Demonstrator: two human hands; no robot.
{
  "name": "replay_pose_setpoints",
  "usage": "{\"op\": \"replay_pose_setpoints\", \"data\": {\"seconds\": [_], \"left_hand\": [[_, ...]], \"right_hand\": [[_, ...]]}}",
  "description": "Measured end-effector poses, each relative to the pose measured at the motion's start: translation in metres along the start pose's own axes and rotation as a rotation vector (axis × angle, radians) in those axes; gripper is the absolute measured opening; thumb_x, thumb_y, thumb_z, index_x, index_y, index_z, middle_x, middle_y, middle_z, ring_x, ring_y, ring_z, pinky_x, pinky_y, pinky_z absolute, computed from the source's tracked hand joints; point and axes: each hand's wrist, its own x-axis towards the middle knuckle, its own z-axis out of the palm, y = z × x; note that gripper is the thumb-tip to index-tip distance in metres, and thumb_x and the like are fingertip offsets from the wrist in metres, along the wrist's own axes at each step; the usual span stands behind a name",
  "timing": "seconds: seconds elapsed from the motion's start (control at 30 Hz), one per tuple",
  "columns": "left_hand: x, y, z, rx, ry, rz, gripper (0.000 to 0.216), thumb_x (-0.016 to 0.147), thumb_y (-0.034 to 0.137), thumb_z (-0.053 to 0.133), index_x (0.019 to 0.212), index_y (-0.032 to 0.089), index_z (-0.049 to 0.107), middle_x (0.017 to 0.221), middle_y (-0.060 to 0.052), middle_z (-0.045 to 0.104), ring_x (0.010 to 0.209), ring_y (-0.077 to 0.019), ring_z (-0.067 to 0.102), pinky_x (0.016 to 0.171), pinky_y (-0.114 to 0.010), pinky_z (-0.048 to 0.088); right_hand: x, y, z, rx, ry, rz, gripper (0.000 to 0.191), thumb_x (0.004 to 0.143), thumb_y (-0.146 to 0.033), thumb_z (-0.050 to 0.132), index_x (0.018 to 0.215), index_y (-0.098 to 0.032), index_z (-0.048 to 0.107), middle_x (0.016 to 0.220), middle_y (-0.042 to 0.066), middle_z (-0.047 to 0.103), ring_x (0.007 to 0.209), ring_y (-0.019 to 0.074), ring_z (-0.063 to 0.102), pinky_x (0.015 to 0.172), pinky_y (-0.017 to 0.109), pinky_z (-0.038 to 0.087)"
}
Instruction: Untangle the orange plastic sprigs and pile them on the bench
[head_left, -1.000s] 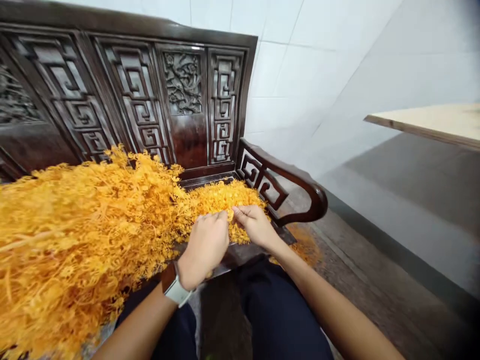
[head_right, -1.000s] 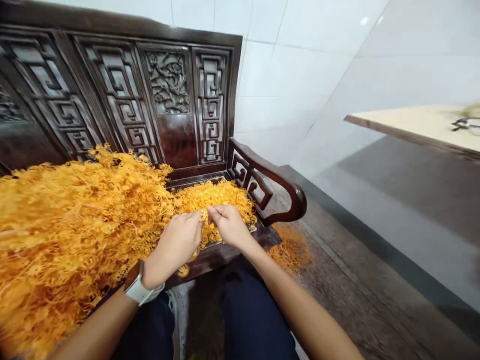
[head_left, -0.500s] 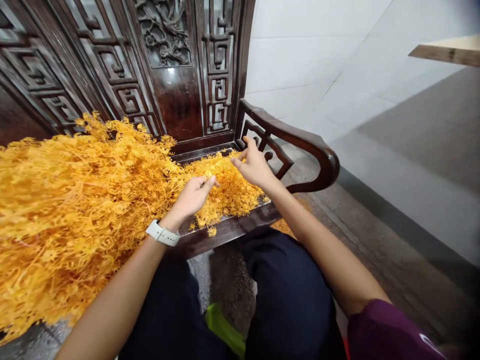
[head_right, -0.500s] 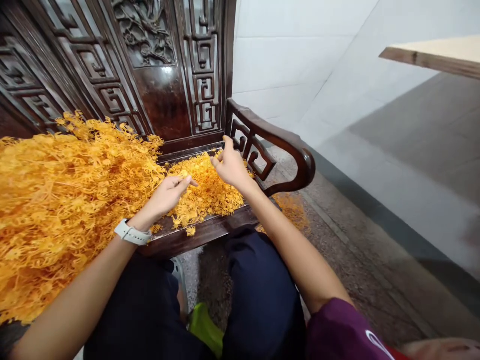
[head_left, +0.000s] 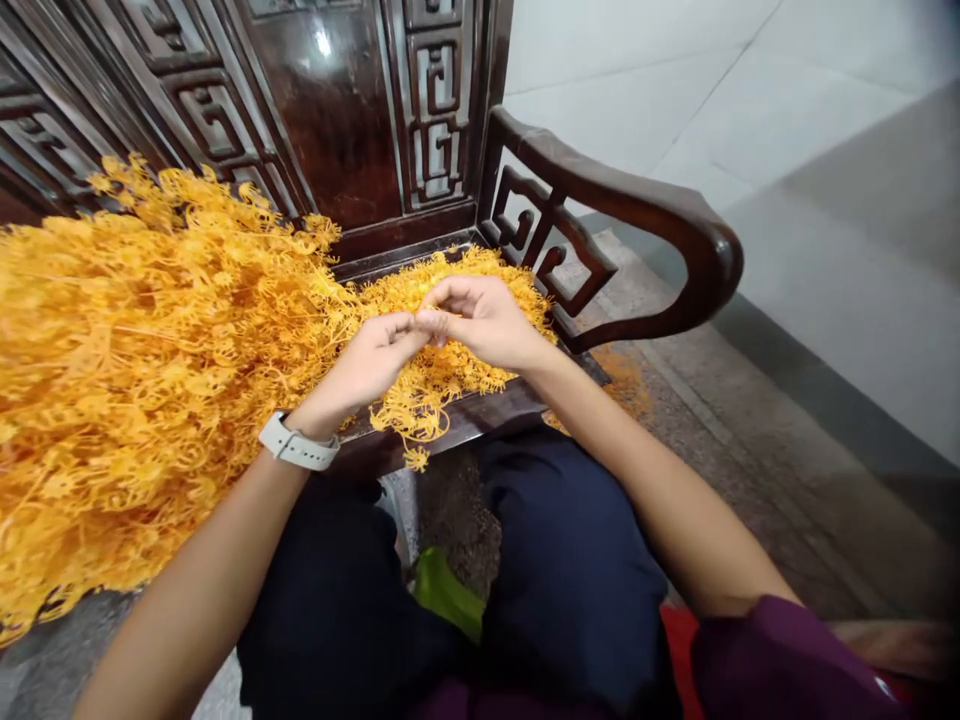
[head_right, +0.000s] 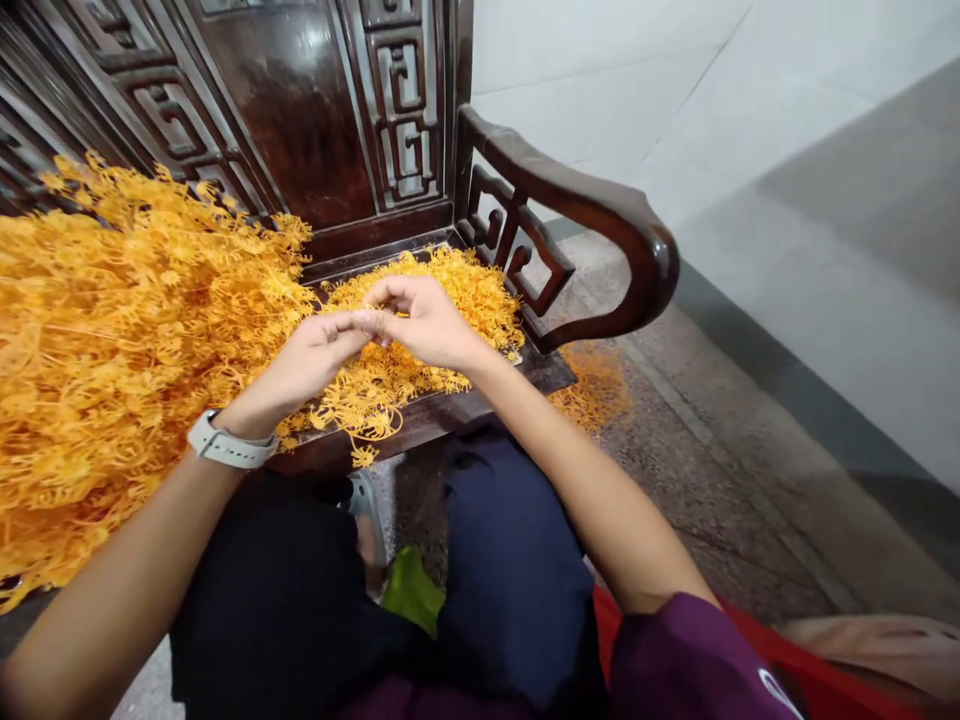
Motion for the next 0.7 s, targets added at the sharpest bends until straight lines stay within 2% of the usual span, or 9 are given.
{"op": "replay_pose_setpoints", "data": {"seconds": [0.13, 0.2, 0.33, 0.43, 0.53, 0.6, 0.7], "left_hand": [[0.000, 0.007, -0.003, 0.009, -0.035, 0.050, 0.036, 0.097, 0.051, 0.067, 0.089, 0.017, 0.073, 0.062, 0.003, 0.045, 0.059, -0.0123, 0.033, 0.057, -0.027, 0.028], [-0.001, 0.010, -0.004, -0.012, -0.043, 0.051, 0.037, 0.098, 0.051, 0.065, 0.085, 0.017, 0.072, 0.062, 0.002, 0.044, 0.059, -0.0129, 0.035, 0.058, -0.028, 0.030], [-0.006, 0.013, -0.009, -0.212, -0.063, 0.040, 0.038, 0.100, 0.045, 0.064, 0.074, 0.017, 0.066, 0.066, -0.001, 0.051, 0.061, -0.0139, 0.043, 0.062, -0.029, 0.035], [-0.011, 0.015, -0.012, -0.325, -0.133, 0.039, 0.038, 0.101, 0.042, 0.064, 0.073, 0.017, 0.065, 0.067, -0.002, 0.051, 0.061, -0.0130, 0.043, 0.061, -0.029, 0.034], [-0.015, 0.016, -0.017, -0.472, -0.161, 0.095, 0.034, 0.097, 0.040, 0.071, 0.073, 0.018, 0.061, 0.064, 0.000, 0.049, 0.058, -0.0122, 0.044, 0.060, -0.028, 0.035], [-0.017, 0.016, -0.022, -0.547, -0.114, 0.111, 0.031, 0.093, 0.038, 0.075, 0.075, 0.019, 0.058, 0.064, 0.001, 0.047, 0.056, -0.0115, 0.043, 0.058, -0.027, 0.037], [-0.014, 0.011, -0.029, -0.533, 0.043, 0.036, 0.024, 0.099, 0.037, 0.068, 0.085, 0.020, 0.061, 0.067, 0.002, 0.045, 0.055, -0.0107, 0.043, 0.053, -0.024, 0.037]], "right_hand": [[-0.003, 0.002, -0.001, 0.101, 0.104, 0.030, 0.052, 0.077, -0.064, 0.087, 0.083, -0.019, 0.062, 0.066, -0.001, 0.066, 0.059, 0.0112, 0.059, 0.057, 0.028, 0.048], [-0.004, -0.001, 0.002, 0.155, 0.109, 0.089, 0.052, 0.077, -0.065, 0.088, 0.082, -0.020, 0.061, 0.066, -0.002, 0.063, 0.058, 0.0107, 0.057, 0.056, 0.028, 0.047], [-0.007, -0.011, 0.013, 0.356, 0.016, 0.153, 0.053, 0.074, -0.058, 0.092, 0.080, -0.021, 0.056, 0.070, -0.003, 0.055, 0.060, 0.0085, 0.051, 0.056, 0.026, 0.045], [-0.007, -0.016, 0.019, 0.478, -0.058, 0.150, 0.052, 0.076, -0.055, 0.092, 0.082, -0.021, 0.054, 0.072, -0.004, 0.049, 0.059, 0.0069, 0.043, 0.054, 0.024, 0.042], [-0.007, -0.020, 0.019, 0.543, -0.112, 0.113, 0.055, 0.077, -0.058, 0.090, 0.081, -0.022, 0.049, 0.073, -0.005, 0.042, 0.059, 0.0067, 0.035, 0.051, 0.024, 0.038], [-0.007, -0.022, 0.015, 0.518, -0.092, 0.082, 0.053, 0.083, -0.058, 0.086, 0.081, -0.023, 0.047, 0.075, -0.004, 0.040, 0.059, 0.0075, 0.033, 0.051, 0.024, 0.038], [-0.008, -0.018, 0.008, 0.357, 0.044, 0.062, 0.042, 0.092, -0.055, 0.077, 0.086, -0.022, 0.051, 0.080, -0.001, 0.047, 0.062, 0.0090, 0.038, 0.056, 0.026, 0.045]]}}
